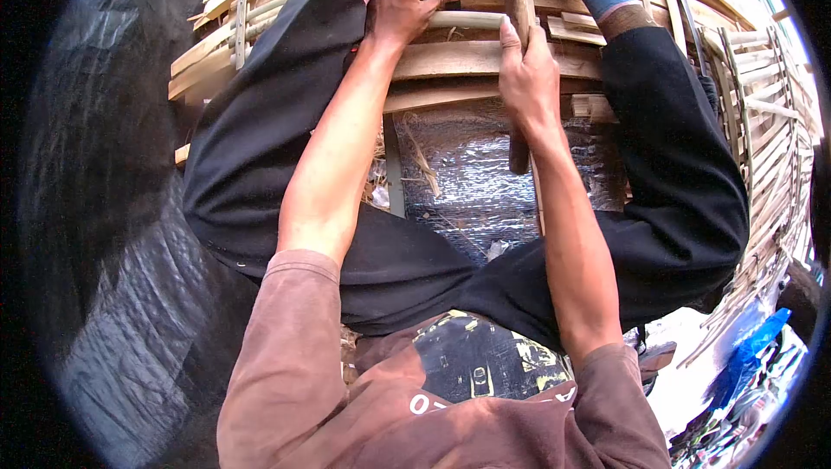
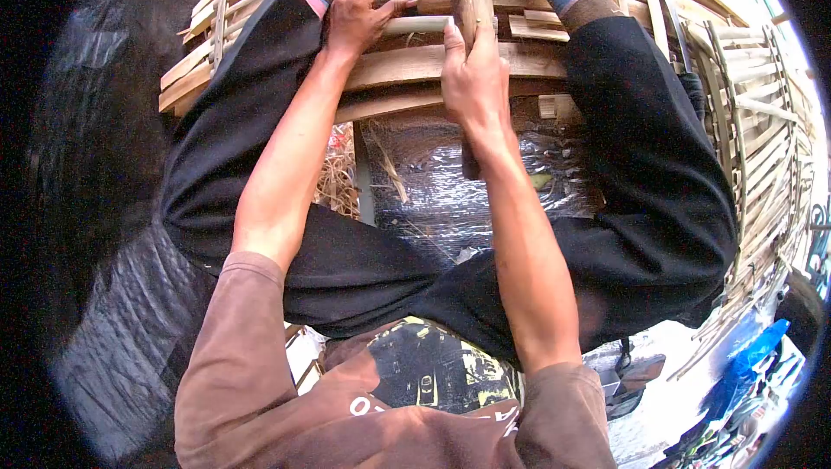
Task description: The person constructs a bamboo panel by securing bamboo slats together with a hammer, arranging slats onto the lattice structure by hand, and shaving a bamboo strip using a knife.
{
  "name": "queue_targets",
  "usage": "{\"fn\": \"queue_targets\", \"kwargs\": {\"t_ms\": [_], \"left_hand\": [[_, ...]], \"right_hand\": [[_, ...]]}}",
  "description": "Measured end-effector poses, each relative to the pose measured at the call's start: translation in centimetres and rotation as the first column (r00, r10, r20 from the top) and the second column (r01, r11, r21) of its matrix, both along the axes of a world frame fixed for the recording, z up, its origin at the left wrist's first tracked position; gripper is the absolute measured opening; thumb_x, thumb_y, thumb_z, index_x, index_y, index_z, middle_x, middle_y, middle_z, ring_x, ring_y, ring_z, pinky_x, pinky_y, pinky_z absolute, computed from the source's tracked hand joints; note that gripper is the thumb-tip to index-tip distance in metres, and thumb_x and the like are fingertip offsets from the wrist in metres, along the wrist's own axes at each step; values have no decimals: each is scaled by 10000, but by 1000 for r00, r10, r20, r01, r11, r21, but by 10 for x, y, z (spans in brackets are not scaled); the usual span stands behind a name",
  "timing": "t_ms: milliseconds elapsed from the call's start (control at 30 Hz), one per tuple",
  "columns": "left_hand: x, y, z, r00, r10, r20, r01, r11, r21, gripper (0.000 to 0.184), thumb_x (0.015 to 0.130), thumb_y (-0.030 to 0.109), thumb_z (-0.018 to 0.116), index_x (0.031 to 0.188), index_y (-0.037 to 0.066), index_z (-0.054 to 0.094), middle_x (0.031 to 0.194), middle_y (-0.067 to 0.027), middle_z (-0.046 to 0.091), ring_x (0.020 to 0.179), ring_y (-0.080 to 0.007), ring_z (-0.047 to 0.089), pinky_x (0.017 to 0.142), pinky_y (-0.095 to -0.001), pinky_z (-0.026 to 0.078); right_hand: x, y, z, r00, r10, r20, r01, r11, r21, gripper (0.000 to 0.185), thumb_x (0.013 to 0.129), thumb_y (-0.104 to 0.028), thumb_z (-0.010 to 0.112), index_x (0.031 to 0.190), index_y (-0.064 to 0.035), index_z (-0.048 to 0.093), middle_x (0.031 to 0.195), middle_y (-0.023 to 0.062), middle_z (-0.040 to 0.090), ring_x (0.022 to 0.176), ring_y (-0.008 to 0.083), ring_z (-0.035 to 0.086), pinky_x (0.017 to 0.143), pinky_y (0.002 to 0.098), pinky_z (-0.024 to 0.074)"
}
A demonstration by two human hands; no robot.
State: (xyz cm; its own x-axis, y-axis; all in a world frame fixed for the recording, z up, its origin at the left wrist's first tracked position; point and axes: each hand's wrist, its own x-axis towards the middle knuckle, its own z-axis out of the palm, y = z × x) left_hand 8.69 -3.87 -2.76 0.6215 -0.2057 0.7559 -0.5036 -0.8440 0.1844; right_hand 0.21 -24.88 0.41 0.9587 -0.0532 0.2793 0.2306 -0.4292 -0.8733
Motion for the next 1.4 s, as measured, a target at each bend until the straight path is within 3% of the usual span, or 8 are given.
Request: {"fn": "queue_targets", "kwargs": {"t_ms": [233,400,533,700,1133,1167,1233,1400], "left_hand": [[-17,-13,17,987,30,-155,-48,992,-119,453,750,181,784,1174,55,690,1251,-157,632,1183,-324,578,1020,-400,456],[-6,-14,17,996,-5,-87,-8,987,-159,393,781,223,770,1128,45,712,1211,-158,651,1145,-323,602,994,-401,477],[-11,-10,14,993,-8,-115,-13,984,-176,380,796,258,773,1093,27,722,1194,-161,658,1138,-321,608,989,-399,482],[-9,-13,15,999,-30,43,37,984,-173,358,834,316,747,1028,17,717,1059,-187,690,1026,-338,656,874,-408,530],[-27,-1,-18,992,123,40,-122,992,-22,330,958,287,561,1192,66,630,1229,-118,615,1129,-326,557,1000,-430,411],[-27,-1,-19,989,141,42,-138,989,-53,340,960,296,558,1199,63,624,1222,-118,612,1123,-330,554,1001,-434,407],[-31,-1,-20,989,145,25,-143,989,-44,358,962,321,563,1204,63,619,1231,-123,606,1137,-325,553,1011,-432,404],[-39,-1,-19,985,165,-51,-165,986,14,696,914,601,540,1337,49,512,1334,-158,529,1254,-330,470,1078,-448,336]], "right_hand": [[4,-10,38,989,0,146,-33,974,223,459,1013,-526,428,864,-92,454,525,-22,449,395,63,444,343,226,357],[2,-5,30,970,4,-244,-40,989,-140,506,993,-480,482,1105,10,537,1013,351,630,1026,537,582,866,526,465],[2,-15,47,993,-48,-106,42,997,-60,461,1025,-472,444,1009,-23,546,714,156,615,655,226,616,627,396,499],[-8,-10,35,989,-19,-146,21,1000,14,436,1001,-436,497,1000,-1,525,797,322,635,802,511,637,661,536,483],[34,-34,79,993,115,-3,-112,956,-272,466,986,-443,492,1172,-20,552,1019,347,632,1018,539,574,884,575,451],[33,-33,83,993,86,82,-54,942,-332,438,1011,-422,510,1135,-8,576,823,223,667,757,288,681,684,424,509],[24,-30,90,992,110,64,-95,975,-201,414,989,-422,502,1129,-35,557,967,360,629,1002,542,567,812,576,471],[7,-14,35,983,63,-170,-112,949,-296,390,1018,-422,464,1098,-42,503,890,341,631,908,526,615,759,548,471]]}}
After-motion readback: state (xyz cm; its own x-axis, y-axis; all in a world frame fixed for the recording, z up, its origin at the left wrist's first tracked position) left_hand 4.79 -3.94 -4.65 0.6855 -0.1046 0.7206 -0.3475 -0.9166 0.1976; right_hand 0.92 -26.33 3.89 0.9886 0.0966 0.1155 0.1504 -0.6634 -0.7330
